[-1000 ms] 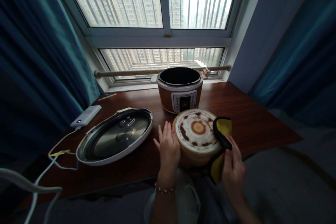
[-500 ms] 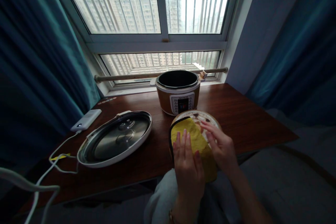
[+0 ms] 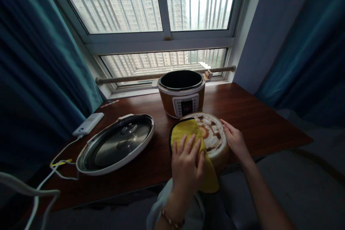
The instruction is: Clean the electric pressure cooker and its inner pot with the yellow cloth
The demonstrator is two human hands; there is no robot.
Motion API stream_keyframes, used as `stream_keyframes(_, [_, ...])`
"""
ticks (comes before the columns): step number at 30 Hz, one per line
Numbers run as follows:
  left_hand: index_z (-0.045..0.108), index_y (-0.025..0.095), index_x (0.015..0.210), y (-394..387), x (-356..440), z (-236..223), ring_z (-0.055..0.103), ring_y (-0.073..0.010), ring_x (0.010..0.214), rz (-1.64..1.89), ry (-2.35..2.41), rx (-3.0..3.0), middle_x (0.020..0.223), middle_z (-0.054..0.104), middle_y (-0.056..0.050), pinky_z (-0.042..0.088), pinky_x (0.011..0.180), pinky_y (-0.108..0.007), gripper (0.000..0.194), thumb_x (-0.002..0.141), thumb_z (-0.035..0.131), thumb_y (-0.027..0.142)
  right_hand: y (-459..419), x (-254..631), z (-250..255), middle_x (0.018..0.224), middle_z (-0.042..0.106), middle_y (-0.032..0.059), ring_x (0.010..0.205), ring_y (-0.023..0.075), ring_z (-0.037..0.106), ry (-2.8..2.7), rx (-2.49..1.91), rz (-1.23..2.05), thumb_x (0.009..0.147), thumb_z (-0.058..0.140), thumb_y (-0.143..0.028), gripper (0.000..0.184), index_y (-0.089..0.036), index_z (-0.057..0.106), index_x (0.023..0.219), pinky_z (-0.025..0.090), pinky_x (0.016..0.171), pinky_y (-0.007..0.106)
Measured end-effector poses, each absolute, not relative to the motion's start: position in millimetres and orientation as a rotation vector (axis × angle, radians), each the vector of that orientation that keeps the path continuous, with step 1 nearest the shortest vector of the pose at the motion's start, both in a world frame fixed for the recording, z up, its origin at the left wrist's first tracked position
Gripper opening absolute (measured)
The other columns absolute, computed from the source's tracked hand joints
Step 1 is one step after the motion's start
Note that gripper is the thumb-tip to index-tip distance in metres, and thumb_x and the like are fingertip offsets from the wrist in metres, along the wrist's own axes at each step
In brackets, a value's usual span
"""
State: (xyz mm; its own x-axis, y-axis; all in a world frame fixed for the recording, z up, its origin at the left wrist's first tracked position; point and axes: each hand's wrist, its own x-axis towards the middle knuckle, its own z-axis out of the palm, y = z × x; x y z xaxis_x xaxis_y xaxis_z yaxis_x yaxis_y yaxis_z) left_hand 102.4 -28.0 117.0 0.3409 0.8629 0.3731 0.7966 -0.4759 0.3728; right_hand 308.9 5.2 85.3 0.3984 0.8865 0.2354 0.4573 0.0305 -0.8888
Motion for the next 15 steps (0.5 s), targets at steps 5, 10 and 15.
stream_keyframes(5, [0.05, 0.035, 0.124, 30, 87, 142, 0.029, -0.0237, 0.132, 0.462, 1.188, 2.599, 0.139, 0.042, 0.004, 0.018, 0.109, -0.047, 0.039, 0.087, 0.042, 0.042, 5, 308, 89, 0.118, 0.06, 0.014, 0.108, 0.024, 0.056, -1.214, -1.602, 0.495, 0.083, 0.041, -0.042, 0.051, -0.008, 0.058, 0.118, 0.042, 0.095, 0.037])
stream_keyframes(10, [0.045, 0.037, 0.127, 69, 105, 151, 0.028, -0.0196, 0.132, 0.338, 1.035, 2.706, 0.14, 0.039, 0.006, 0.016, 0.11, -0.039, 0.043, 0.086, 0.043, 0.047, 5, 306, 91, 0.118, 0.059, 0.0143, 0.109, 0.0239, 0.056, -1.202, -1.627, 0.494, 0.083, 0.04, -0.04, 0.051, -0.008, 0.059, 0.117, 0.041, 0.096, 0.036])
stream_keyframes(15, [0.045, 0.03, 0.13, 98, 101, 136, 0.037, -0.0185, 0.127, 0.537, 1.191, 2.466, 0.14, 0.041, 0.001, 0.026, 0.107, -0.031, 0.047, 0.085, 0.044, 0.045, 5, 307, 88, 0.117, 0.06, 0.0139, 0.108, 0.0235, 0.056, -1.191, -1.609, 0.497, 0.083, 0.04, -0.041, 0.05, -0.008, 0.059, 0.117, 0.042, 0.095, 0.036])
